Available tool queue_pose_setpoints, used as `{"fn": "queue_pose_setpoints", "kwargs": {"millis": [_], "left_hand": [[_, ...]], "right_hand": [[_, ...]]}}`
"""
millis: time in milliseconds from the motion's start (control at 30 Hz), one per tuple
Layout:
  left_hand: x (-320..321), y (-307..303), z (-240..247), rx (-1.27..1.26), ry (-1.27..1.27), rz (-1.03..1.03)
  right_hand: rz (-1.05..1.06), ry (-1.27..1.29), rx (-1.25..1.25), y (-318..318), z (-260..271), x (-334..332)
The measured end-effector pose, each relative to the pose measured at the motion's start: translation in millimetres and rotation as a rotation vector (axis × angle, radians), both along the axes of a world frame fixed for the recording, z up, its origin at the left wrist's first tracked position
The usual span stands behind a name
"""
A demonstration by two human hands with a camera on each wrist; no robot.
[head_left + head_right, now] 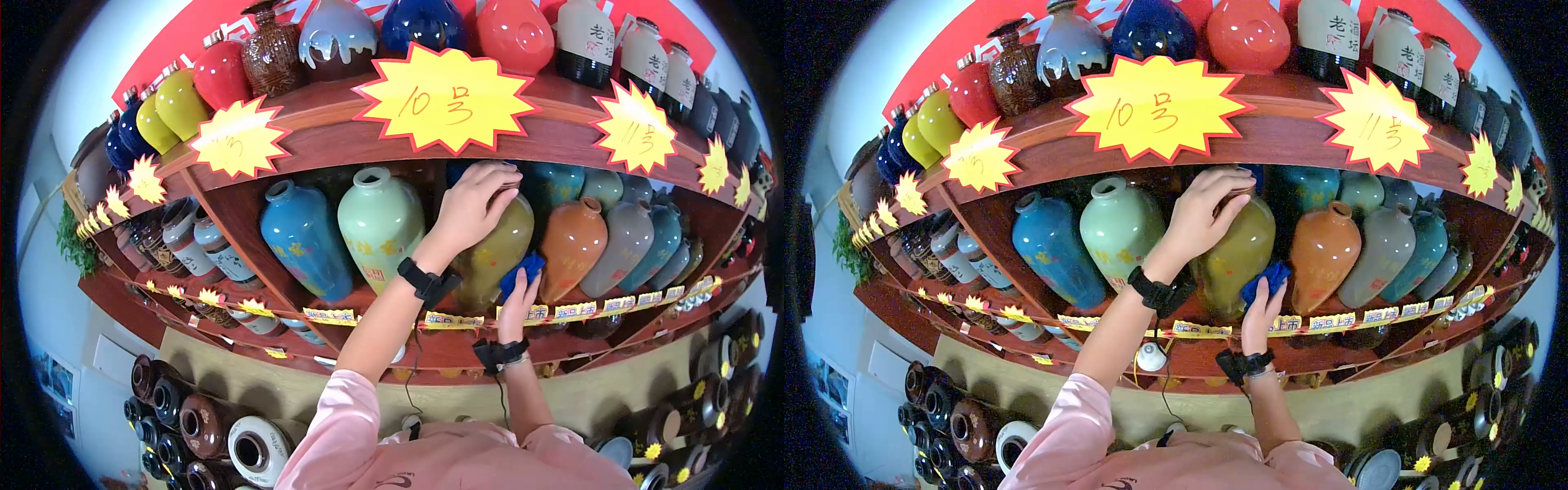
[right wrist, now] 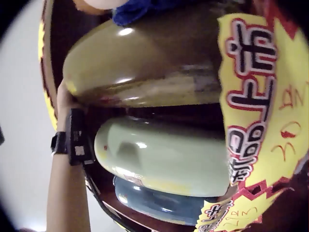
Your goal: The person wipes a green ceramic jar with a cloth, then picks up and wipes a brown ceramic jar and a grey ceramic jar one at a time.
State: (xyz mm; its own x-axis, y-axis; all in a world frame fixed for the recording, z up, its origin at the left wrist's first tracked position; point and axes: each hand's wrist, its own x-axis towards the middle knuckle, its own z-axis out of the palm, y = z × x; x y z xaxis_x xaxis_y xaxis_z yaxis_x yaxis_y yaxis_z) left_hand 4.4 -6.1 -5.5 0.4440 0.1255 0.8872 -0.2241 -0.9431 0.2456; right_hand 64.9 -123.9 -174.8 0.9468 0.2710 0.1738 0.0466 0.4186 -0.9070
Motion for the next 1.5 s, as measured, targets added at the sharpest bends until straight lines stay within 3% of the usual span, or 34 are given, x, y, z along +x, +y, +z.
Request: {"fn": "queue_pose_setpoints", "kwargs": {"millis": [67, 200, 333, 633, 800, 933, 1033, 1333, 1500], "left_hand": [[0, -1, 0, -0.017, 0.000, -0.010], [0, -2, 0, -0.049, -0.007, -0.033], [-1, -1, 0, -0.072, -0.003, -0.071], [0, -1, -2, -0.054, -0.003, -0.054], [1, -5, -1, -0.037, -0.013, -0.004], [3, -5, -1, -0.009, -0.011, 0.035], [2, -7, -1, 0.012, -0.014, 0.058], [0, -13, 2, 0.014, 0.038, 0.088], [4, -32, 22, -0.046, 0.290, 0.478]], "right_hand": [[0.091, -0.417, 0.014, -6, 38, 12], [-0.023, -1.050, -0.301, -11, 112, 21], [0.001, -1.133, -0.389, 6, 133, 26], [0.045, -1.033, -0.243, 7, 116, 35], [0.073, -0.479, 0.133, 12, 43, 18], [0.041, -0.007, 0.051, 15, -39, 1], [0.094, 0.131, 0.012, 15, -76, 1], [0.125, 0.082, -0.054, 10, -93, 9], [0.147, 0.099, -0.056, 5, -86, 7]]}}
